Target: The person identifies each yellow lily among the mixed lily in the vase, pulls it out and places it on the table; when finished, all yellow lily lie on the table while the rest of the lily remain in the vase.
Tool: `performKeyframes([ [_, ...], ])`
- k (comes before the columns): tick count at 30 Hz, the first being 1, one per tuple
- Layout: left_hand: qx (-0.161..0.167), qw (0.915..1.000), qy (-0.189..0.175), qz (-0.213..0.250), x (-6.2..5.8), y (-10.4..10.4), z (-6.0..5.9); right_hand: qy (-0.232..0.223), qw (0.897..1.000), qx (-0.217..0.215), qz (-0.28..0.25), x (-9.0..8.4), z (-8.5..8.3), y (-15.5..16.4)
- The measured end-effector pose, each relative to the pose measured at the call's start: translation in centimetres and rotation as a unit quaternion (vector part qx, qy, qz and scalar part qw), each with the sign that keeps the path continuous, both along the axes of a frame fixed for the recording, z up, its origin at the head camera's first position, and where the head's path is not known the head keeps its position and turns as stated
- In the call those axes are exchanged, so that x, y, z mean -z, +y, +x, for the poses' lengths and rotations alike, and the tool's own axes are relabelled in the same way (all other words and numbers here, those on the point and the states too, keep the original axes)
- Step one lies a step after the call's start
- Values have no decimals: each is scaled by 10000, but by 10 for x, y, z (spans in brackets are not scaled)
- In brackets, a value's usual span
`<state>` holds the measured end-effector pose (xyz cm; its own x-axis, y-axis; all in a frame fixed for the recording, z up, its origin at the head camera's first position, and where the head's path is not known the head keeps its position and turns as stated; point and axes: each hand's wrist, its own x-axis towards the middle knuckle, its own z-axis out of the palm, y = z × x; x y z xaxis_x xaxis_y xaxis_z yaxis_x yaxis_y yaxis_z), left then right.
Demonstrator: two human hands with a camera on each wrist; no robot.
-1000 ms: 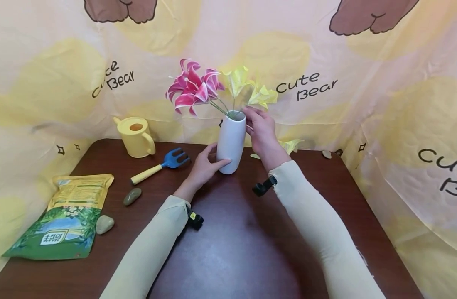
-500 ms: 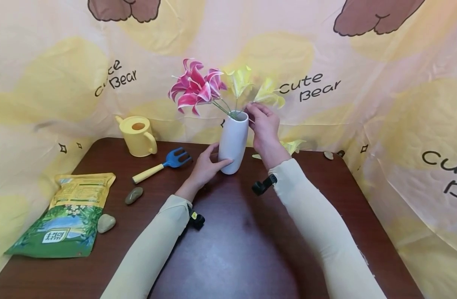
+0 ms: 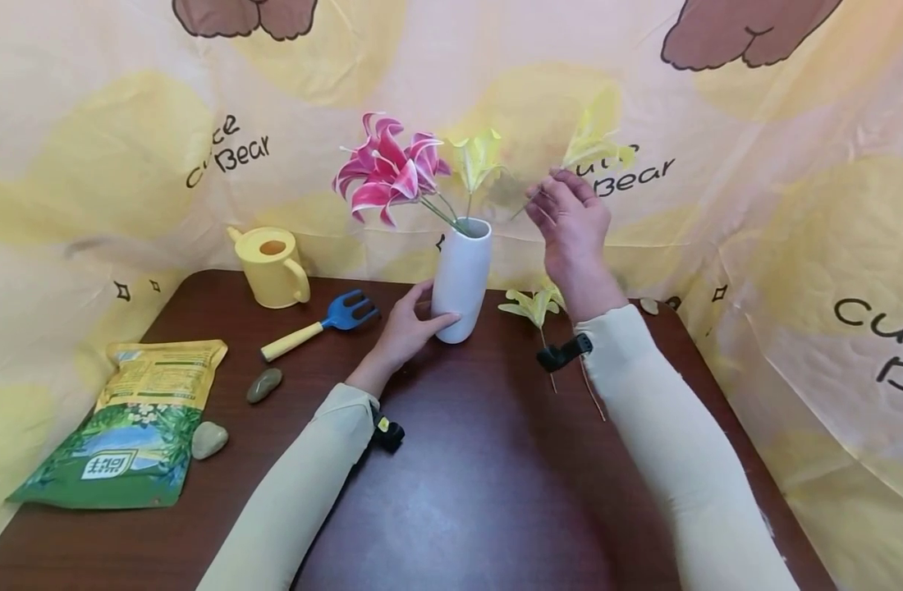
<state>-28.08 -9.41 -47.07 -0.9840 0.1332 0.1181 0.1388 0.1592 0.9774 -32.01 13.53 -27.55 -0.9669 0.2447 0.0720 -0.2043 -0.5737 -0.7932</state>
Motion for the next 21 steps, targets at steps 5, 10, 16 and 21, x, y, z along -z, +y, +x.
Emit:
performKeyframes([
  [5, -16, 10000, -43, -6, -1, 1, 0, -70, 9990, -229, 384, -9, 11, 36],
  [10, -4, 10000, -59, 17, -2, 2, 0, 13, 9896, -382, 1386, -7, 24, 79],
  [16, -40, 10000, -55, -2, 0, 2, 0, -103, 9655, -436, 2566, 10, 37, 129],
  [21, -44, 10000, -40, -39, 0, 2, 0, -234, 9575, -534, 2825, 30, 45, 165],
])
